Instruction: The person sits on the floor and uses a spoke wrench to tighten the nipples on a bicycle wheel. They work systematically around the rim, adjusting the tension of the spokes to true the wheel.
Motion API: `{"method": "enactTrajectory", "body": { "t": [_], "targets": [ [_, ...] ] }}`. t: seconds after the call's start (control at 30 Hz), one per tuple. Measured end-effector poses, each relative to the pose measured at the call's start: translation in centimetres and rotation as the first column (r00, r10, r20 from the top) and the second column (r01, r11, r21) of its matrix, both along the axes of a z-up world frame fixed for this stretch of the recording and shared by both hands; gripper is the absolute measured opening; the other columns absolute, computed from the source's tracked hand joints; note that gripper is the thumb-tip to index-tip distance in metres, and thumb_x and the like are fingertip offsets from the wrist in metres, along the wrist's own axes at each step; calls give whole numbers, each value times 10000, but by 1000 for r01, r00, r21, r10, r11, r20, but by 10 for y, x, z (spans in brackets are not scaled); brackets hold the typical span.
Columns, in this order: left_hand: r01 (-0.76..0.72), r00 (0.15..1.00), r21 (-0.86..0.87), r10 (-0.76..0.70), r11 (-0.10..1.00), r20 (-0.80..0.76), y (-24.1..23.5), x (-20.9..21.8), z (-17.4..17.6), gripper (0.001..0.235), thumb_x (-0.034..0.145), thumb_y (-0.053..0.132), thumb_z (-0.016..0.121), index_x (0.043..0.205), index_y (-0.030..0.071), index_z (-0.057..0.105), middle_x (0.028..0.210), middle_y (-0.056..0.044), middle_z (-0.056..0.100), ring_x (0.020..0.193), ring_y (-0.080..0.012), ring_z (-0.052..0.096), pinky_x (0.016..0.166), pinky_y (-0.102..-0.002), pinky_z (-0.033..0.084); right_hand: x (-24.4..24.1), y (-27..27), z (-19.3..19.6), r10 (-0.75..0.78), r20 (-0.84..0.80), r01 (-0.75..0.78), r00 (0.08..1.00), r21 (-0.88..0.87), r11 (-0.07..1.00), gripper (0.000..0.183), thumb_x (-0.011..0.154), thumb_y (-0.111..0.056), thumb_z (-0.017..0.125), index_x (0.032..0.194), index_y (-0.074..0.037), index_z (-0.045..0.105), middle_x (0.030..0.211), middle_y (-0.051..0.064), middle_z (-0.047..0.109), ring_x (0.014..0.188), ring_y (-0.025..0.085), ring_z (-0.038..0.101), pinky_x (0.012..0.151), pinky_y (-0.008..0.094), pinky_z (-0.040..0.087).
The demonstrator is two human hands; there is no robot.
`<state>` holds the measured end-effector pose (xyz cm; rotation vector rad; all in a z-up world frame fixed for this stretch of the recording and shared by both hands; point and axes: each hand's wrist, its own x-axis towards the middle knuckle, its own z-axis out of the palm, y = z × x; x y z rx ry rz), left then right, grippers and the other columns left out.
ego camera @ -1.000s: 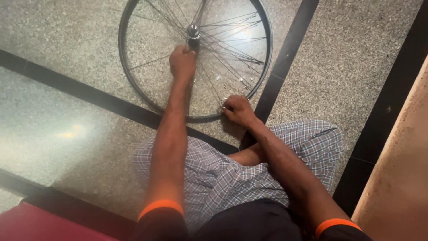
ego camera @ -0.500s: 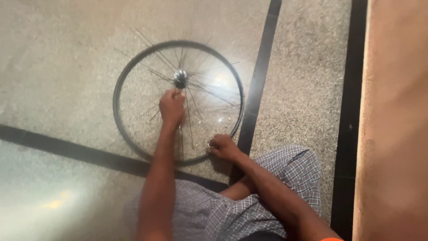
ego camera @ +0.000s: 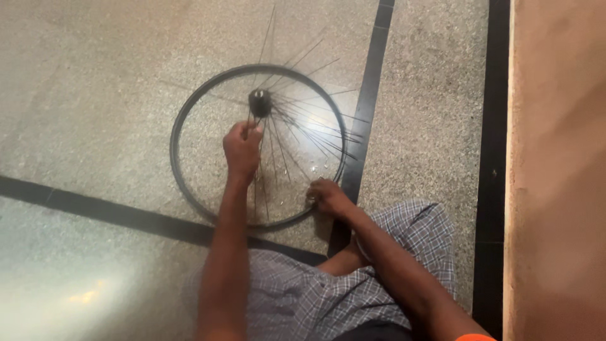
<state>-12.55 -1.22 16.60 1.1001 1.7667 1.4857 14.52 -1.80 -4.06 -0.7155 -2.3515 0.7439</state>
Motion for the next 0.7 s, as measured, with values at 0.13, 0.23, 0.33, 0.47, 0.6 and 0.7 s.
{"method": "enactTrajectory", "body": {
  "t": [0.13,0.23,0.33,0.47,0.6,0.7],
  "targets": [
    [65,991,7,-64,998,-118,-4,2,33,279,894,146,692,1115,-21,724,942,-125,746,821,-172,681,745,-322,545,25,9,4,-78,15,79,997,-253,964,380,705,-75,738,1085,-79,734,1145,153,705,1084,341,681,947,408,566],
    [94,978,-19,-96,995,-187,-2,3,54,298,881,158,694,1128,-7,723,989,-134,763,852,-182,723,767,-319,569,50,8,41,-168,261,242,951,-282,928,356,798,-130,697,1147,-87,750,1197,158,713,1106,353,678,968,424,550],
    [83,974,-86,-99,993,-204,1,8,71,299,876,180,710,1116,3,719,968,-148,764,834,-199,726,754,-331,568,62,-3,100,-176,327,263,929,-247,933,343,894,-176,608,1199,-86,735,1196,155,728,1098,349,683,960,431,542],
    [102,967,61,-85,993,-242,3,20,83,286,877,188,738,1092,1,723,983,-143,764,860,-196,741,772,-332,582,57,-36,177,-257,213,325,943,-760,562,429,1088,-379,543,1190,24,651,1008,209,686,813,301,670,700,396,537],
    [46,947,29,-34,999,-320,1,33,91,247,857,198,757,1033,26,734,886,-142,762,781,-226,734,729,-355,557,43,-73,232,-508,-360,-303,782,-933,194,478,1065,-422,494,1263,-8,630,884,163,721,697,235,692,601,348,589],
    [52,953,153,-4,987,-303,-4,49,92,238,846,180,754,1026,27,717,939,-133,764,822,-224,747,751,-352,572,19,-68,253,-464,-671,-514,579,-742,431,466,1119,-380,535,1332,32,578,942,151,709,733,219,646,652,361,582]
  ]
}}
